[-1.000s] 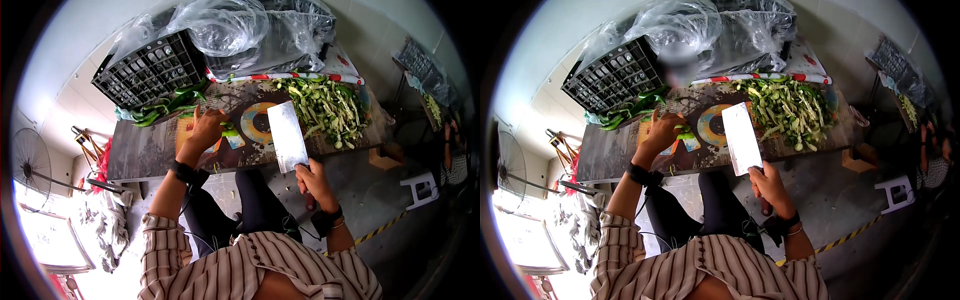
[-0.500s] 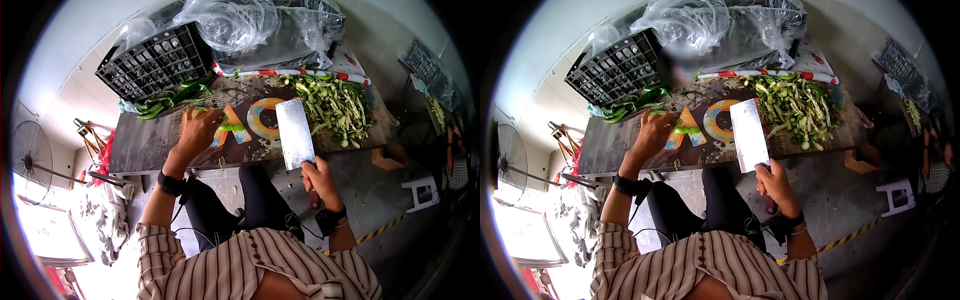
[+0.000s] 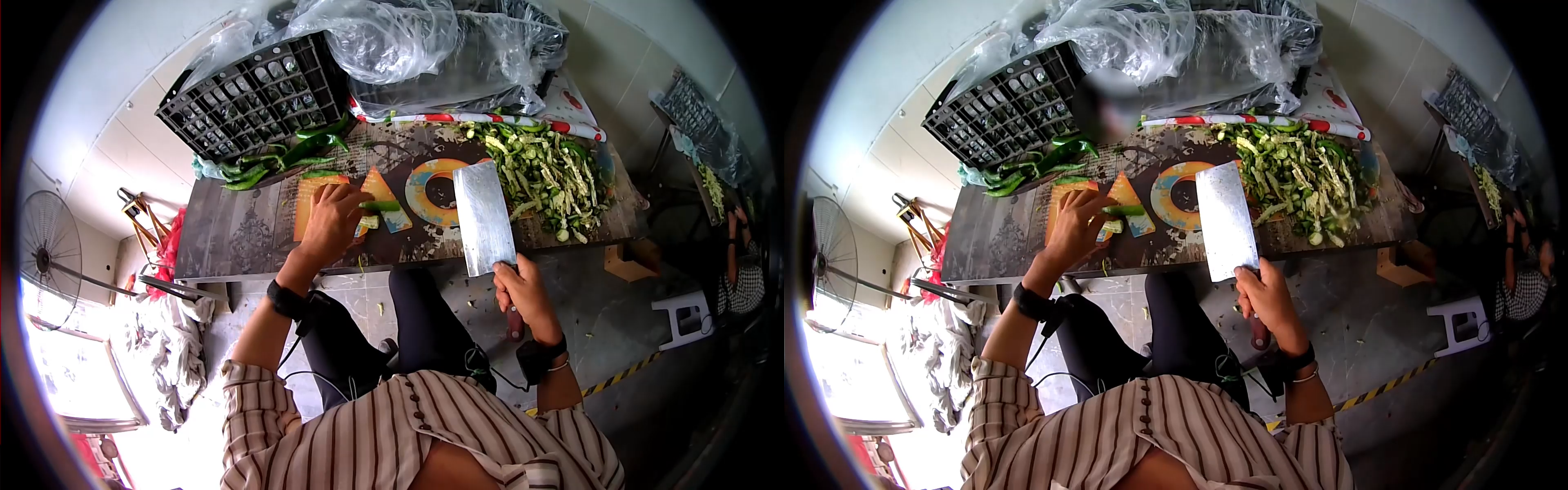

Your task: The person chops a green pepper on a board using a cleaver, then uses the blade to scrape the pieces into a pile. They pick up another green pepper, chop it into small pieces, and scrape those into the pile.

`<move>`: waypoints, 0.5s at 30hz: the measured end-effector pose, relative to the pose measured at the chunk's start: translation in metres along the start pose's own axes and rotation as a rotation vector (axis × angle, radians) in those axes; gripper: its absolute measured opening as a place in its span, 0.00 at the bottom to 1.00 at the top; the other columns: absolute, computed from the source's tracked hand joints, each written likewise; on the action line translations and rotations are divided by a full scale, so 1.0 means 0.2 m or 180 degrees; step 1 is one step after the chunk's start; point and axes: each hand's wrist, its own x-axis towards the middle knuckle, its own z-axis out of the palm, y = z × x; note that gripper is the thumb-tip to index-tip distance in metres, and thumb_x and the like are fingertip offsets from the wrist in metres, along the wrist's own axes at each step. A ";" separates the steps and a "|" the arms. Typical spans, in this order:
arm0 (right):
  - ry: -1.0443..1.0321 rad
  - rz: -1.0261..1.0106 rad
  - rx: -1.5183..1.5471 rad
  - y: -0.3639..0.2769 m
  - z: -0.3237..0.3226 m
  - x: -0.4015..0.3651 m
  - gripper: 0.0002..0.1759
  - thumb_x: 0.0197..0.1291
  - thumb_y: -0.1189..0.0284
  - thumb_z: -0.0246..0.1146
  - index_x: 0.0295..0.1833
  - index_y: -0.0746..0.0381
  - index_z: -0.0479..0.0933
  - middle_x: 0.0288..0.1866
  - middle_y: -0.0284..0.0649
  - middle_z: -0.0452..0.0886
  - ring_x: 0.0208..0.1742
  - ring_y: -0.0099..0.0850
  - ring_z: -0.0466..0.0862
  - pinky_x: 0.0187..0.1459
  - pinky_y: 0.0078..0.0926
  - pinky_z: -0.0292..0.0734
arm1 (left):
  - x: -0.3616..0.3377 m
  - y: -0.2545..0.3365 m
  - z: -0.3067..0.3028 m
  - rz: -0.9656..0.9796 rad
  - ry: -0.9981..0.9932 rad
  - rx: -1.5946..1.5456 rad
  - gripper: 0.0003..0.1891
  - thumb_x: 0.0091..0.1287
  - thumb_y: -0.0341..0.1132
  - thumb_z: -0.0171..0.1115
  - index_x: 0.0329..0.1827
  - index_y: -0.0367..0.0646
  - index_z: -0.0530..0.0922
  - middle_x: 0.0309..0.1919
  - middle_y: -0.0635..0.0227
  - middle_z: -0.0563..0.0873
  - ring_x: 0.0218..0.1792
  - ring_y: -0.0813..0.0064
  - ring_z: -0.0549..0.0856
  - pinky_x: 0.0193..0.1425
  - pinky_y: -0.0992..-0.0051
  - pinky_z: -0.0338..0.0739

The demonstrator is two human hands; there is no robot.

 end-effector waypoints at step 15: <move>0.0006 0.0009 0.0010 -0.01 0.00 -0.01 0.09 0.67 0.71 0.56 0.35 0.62 0.65 0.22 0.32 0.68 0.15 0.18 0.69 0.16 0.21 0.66 | 0.15 -0.03 0.08 0.0041 -0.0452 0.0566 0.06 0.61 0.33 0.60 0.40 0.50 0.81 0.40 0.74 0.84 0.51 0.68 0.79 0.67 0.58 0.55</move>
